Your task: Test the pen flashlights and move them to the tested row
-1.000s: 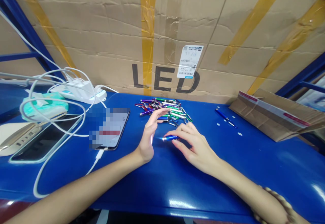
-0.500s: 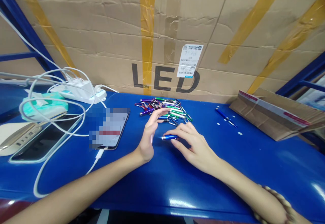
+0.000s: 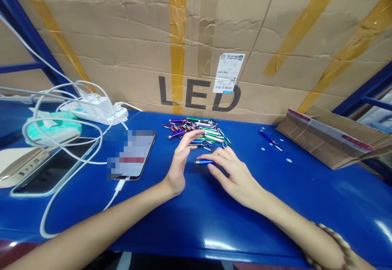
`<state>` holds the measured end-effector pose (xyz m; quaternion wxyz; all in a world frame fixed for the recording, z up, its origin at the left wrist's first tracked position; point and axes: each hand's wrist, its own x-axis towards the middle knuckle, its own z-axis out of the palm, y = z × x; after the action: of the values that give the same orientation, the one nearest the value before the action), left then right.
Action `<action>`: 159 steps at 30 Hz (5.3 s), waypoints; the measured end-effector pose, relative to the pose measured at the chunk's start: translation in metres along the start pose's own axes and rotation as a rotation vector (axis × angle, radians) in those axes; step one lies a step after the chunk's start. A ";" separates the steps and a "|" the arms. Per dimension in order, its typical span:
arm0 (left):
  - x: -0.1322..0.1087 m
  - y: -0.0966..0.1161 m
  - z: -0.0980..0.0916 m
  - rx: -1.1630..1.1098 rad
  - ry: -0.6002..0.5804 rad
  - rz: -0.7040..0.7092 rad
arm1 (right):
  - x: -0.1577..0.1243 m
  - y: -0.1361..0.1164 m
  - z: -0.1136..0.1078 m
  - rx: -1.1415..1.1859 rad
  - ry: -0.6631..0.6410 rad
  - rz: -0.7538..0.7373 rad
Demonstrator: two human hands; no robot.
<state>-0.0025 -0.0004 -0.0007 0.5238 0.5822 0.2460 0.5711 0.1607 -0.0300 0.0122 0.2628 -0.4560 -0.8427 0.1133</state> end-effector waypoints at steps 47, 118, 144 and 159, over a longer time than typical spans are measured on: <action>-0.001 0.000 -0.001 0.028 -0.013 -0.008 | 0.007 0.016 -0.003 -0.051 0.033 0.106; 0.000 0.000 -0.006 0.103 -0.031 0.229 | -0.001 0.005 0.005 0.235 -0.100 -0.034; -0.006 0.007 0.000 0.087 -0.046 0.194 | 0.000 -0.004 0.000 0.353 -0.143 -0.029; -0.006 0.005 -0.002 0.101 -0.041 0.205 | -0.001 -0.004 0.002 0.322 -0.101 -0.037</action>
<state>-0.0069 -0.0066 0.0012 0.4375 0.6417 0.2026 0.5965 0.1569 -0.0329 0.0119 0.2916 -0.3861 -0.8342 0.2647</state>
